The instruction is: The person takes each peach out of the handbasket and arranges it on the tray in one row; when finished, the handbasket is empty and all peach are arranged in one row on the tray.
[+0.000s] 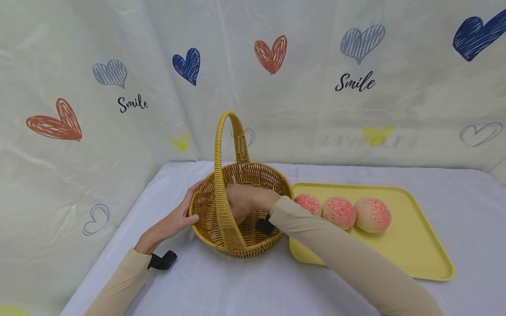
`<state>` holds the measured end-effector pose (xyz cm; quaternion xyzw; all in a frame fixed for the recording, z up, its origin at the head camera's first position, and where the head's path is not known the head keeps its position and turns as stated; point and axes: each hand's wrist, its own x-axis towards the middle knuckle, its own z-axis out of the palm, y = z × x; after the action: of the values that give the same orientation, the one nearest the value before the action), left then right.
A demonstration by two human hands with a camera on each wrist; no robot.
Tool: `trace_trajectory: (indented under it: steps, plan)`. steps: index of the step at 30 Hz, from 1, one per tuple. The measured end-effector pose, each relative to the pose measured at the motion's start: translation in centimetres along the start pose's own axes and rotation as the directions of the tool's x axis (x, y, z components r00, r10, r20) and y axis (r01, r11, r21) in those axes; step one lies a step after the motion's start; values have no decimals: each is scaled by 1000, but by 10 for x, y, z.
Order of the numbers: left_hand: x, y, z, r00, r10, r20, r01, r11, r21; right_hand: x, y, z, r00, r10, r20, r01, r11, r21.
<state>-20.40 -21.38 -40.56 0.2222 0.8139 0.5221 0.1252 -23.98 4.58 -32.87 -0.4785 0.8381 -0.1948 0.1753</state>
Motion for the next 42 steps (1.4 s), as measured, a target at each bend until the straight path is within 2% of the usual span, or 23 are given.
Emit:
trace_trajectory:
  steps: [3, 7, 12, 17, 20, 24, 26, 31, 34, 38, 41, 42]
  plan:
    - [0, 0, 1, 1000, -1, -3, 1, 1000, 4, -5, 3, 0, 1000, -7, -22, 7, 1000, 10]
    - [0, 0, 1, 1000, -3, 2, 3, 1000, -2, -25, 5, -6, 995, -8, -97, 4, 999, -44]
    - [-2, 0, -1, 1000, 5, 12, -5, 1000, -23, -65, 2, -20, 975, 68, -211, -78, 996, -39]
    - [-3, 0, -2, 1000, 8, 10, -8, 1000, -21, -115, -2, -41, 939, 122, -323, -134, 991, -15]
    - [-2, 0, -2, 1000, 8, 6, -8, 1000, -16, -151, 0, -54, 904, 138, -404, -163, 986, -29]
    - [-1, -1, -1, 1000, 19, 4, -19, 1000, -9, -201, 12, -61, 843, 138, -520, -206, 976, -75]
    - [-2, 0, -1, 1000, 22, 5, -22, 1000, -12, -224, 20, -60, 799, 187, -571, -274, 959, -70]
    - [-3, 0, -1, 999, 32, 3, -32, 999, -7, -278, 45, -50, 686, 313, -657, -449, 892, -44]
    - [-4, -1, -2, 999, 34, 0, -34, 999, 6, -303, 63, -41, 655, 305, -692, -477, 876, -65]
    - [-4, -2, -2, 999, 39, -3, -39, 999, 11, -330, 87, -24, 622, 314, -717, -485, 874, -38]
    - [-3, -2, -1, 999, 49, 0, -49, 999, 12, -346, 103, -9, 601, 370, -708, -492, 870, 37]
    - [-3, -2, -1, 999, 47, 1, -47, 999, 9, -350, 108, -5, 593, 398, -700, -507, 860, 60]
